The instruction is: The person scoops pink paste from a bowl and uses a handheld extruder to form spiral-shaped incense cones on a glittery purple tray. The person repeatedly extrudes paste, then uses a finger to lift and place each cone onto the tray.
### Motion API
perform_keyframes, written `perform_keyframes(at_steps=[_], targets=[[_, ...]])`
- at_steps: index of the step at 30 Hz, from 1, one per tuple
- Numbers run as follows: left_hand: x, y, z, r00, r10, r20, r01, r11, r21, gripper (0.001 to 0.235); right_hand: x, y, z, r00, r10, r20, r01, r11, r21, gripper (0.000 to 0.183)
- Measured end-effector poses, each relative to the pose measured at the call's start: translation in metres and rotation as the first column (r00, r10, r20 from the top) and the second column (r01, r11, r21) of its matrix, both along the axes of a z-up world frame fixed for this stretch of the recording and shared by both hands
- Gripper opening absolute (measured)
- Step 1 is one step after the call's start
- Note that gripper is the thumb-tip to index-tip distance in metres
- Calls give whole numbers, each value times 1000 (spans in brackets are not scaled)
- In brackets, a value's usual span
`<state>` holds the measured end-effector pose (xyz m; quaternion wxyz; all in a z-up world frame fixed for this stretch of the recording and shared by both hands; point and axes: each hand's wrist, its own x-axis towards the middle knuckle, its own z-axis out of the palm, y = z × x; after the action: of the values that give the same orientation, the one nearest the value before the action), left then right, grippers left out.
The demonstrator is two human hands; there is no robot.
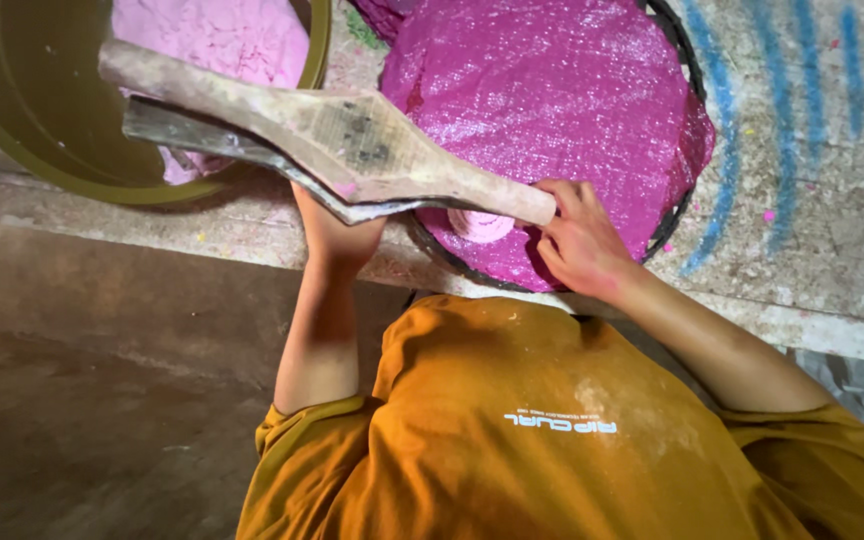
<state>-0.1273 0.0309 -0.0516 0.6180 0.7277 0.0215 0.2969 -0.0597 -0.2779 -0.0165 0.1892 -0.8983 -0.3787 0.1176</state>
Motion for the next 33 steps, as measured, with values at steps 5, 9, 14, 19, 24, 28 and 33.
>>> perform_keyframes(at_steps=[5,9,14,19,24,28,33], targets=[[2,-4,1,999,-37,-15,36,999,-39,76,4,-4,-8,1000,-21,-2,21,999,27,31],[8,-9,11,998,-35,-56,34,999,-10,79,13,-12,-10,999,-52,6,51,998,46,35],[36,-14,54,976,-217,-38,220,969,112,52,53,-15,32,800,72,-595,304,807,506,32],[76,-57,83,854,-369,-366,464,858,218,27,58,-37,77,482,371,-794,272,798,538,72],[114,-53,38,806,-479,-349,570,787,236,65,26,-65,57,570,77,-818,482,775,409,77],[132,-9,-39,767,211,-606,34,929,367,108,18,-93,47,486,156,-860,638,608,471,67],[101,-24,-117,878,-268,-398,2,832,-555,65,12,-114,47,471,226,-853,676,529,513,65]])
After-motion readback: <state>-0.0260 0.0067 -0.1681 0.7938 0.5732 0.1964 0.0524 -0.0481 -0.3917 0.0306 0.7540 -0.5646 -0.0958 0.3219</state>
